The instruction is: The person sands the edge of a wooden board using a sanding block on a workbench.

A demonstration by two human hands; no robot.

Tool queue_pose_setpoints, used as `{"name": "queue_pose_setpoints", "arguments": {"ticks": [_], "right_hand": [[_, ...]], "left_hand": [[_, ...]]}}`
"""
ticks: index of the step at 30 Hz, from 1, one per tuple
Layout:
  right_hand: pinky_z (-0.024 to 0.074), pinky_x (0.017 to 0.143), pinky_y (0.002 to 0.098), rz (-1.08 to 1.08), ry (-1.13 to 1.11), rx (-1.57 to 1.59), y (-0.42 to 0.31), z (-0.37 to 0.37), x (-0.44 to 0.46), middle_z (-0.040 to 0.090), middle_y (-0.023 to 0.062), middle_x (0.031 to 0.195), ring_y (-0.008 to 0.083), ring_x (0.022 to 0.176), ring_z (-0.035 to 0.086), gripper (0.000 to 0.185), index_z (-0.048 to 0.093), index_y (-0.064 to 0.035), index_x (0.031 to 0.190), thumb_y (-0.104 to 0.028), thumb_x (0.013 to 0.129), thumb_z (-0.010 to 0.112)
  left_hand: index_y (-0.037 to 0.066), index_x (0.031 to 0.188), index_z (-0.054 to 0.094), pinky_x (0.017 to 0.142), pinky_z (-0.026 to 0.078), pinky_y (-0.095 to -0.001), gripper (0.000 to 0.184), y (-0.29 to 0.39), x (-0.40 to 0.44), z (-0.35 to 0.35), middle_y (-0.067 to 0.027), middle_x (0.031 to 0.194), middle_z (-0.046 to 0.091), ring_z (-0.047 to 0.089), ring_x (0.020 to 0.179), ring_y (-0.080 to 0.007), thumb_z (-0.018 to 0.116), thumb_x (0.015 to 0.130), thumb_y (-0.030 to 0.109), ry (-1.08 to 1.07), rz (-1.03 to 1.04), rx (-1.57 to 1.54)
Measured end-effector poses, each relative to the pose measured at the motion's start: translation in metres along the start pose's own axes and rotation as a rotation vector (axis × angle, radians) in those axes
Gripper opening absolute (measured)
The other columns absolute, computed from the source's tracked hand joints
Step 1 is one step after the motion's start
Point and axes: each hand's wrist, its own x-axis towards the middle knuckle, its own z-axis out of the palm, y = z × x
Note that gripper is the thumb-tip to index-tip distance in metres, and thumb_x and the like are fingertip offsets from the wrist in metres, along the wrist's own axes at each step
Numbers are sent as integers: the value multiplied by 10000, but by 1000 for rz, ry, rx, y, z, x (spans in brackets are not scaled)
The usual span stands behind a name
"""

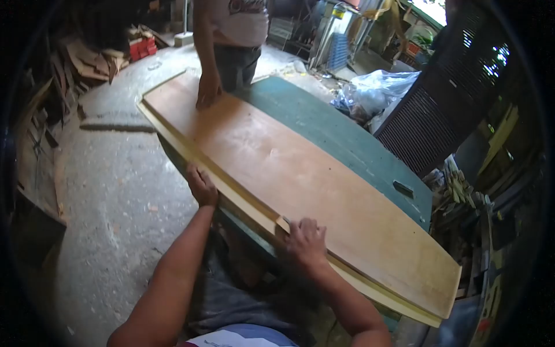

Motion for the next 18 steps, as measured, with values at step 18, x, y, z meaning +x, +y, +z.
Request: {"name": "queue_pose_setpoints", "arguments": {"ticks": [18], "right_hand": [[430, 891, 540, -134, 143, 188, -99, 25, 153, 597, 165, 1145, 356, 1106, 569, 314, 628, -92, 1190, -301, 956, 619]], "left_hand": [[47, 1426, 560, 1156, 397, -529, 432, -5, -3, 2, -223, 1452, 558, 524, 1347, -436, 551, 999, 115, 6, -56, 88]]}}
